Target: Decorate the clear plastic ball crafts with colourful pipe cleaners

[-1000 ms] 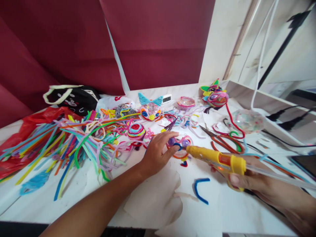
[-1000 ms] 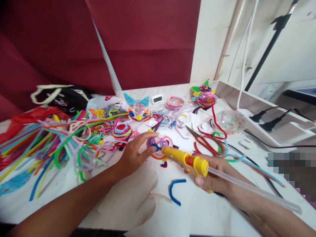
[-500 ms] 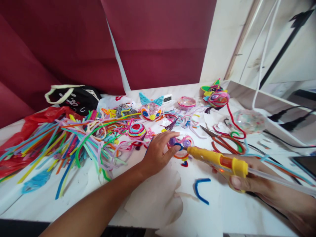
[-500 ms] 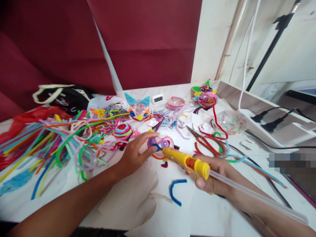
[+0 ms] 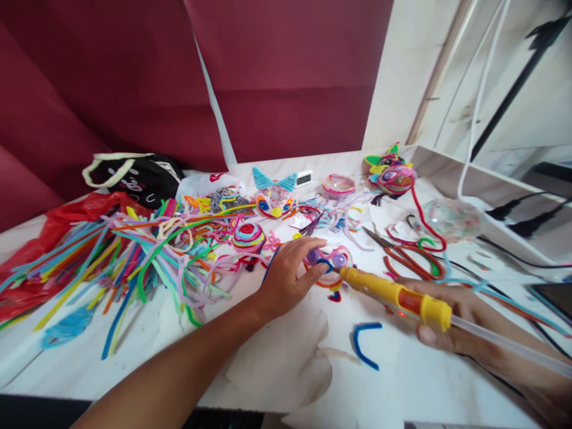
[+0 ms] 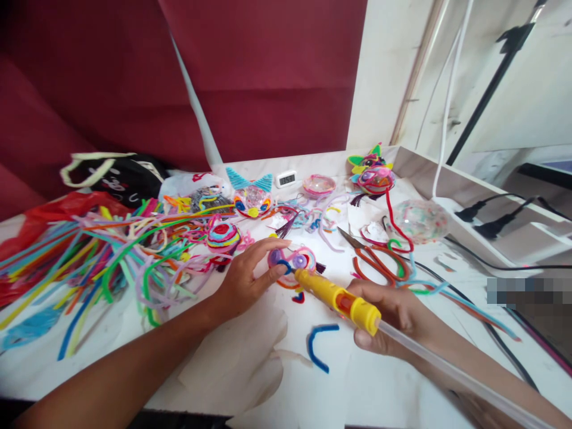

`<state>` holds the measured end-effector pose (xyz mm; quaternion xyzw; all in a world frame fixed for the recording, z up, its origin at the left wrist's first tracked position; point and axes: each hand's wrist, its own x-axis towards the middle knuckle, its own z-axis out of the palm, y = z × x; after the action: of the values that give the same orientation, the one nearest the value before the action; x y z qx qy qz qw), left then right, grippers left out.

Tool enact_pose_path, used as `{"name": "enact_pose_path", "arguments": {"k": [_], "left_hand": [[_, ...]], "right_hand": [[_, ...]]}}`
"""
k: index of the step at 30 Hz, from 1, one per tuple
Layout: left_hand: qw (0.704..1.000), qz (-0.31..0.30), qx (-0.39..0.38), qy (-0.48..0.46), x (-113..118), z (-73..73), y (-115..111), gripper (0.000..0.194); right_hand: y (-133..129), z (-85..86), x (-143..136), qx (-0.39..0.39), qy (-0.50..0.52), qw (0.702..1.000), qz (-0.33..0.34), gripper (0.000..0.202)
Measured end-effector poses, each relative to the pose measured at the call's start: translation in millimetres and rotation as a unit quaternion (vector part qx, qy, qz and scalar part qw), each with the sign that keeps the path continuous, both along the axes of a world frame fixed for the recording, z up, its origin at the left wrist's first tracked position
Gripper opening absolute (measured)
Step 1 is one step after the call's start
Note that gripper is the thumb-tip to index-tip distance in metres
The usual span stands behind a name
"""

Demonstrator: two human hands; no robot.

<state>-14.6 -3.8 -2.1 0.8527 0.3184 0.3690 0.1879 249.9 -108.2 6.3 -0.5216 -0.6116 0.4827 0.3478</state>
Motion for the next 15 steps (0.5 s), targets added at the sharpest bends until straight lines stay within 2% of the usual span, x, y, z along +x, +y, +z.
{"name": "enact_pose_path", "arguments": {"k": [8,12,15], "left_hand": [[1.000,0.003,-0.007,-0.004,1,1.0,0,0.031],[1.000,0.012,-0.015,-0.004,1,2.1,0,0.031],[1.000,0.012,-0.017,-0.004,1,2.4,0,0.031]], "right_hand": [[-4,1.5,1,-0.016,-0.031,0.999,0.032,0.039],[-8,4.6,-2,0.023,-0.050,0.997,0.057,0.037],[-11,1.3,-2,0.071,-0.076,0.993,0.047,0.033]]}}
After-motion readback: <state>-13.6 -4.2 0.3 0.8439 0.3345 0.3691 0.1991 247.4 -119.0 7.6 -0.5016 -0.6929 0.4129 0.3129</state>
